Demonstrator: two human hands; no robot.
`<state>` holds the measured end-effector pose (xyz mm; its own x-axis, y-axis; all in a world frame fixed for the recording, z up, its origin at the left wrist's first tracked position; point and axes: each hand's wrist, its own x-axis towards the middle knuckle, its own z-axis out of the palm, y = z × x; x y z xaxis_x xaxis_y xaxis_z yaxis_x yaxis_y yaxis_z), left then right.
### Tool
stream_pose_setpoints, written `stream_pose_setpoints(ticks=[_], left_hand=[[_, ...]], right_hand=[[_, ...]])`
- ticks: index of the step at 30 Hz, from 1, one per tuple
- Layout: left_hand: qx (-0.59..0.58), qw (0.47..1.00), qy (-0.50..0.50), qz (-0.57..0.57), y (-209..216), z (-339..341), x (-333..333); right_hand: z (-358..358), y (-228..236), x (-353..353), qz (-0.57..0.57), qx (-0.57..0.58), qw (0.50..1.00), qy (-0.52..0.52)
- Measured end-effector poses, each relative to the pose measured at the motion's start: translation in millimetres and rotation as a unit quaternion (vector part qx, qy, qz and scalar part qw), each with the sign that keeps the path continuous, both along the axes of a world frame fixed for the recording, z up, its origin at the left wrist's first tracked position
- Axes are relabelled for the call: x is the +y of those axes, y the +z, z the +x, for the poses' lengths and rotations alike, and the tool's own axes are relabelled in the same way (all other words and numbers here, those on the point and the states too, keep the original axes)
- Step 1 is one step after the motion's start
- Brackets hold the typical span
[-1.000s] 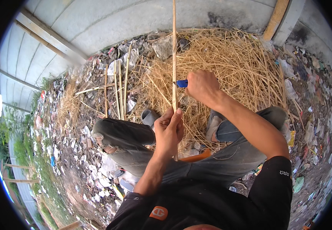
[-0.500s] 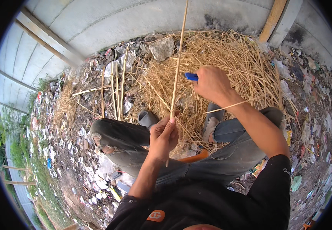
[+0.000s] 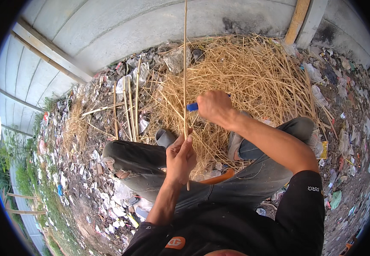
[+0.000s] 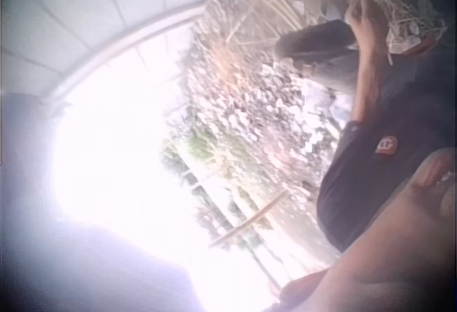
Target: The person sits on a pile of straw and debris, using a blue utility knife to strip bark and sharpen a long wooden stick. They repeatedly rotate the stick and scrape the blade along its length to smooth the surface and create a pointed tip.
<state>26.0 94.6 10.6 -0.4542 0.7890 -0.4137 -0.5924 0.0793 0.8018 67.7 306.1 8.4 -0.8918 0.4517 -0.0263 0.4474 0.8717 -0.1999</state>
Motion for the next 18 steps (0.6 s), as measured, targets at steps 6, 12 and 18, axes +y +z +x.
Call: stream_pose_setpoints(ticks=[6,12,18], left_hand=[[0.029,0.992,-0.106,-0.06,-5,53,-64],[0.132,0.984,-0.111,-0.039,-15,23,-51],[0.244,0.969,-0.031,-0.017,-18,-3,-18]], right_hand=[[40,17,165,0.043,0.084,0.962,-0.255],[33,33,100,-0.004,0.098,0.977,-0.19],[29,31,-5,-0.056,0.042,0.998,-0.007]])
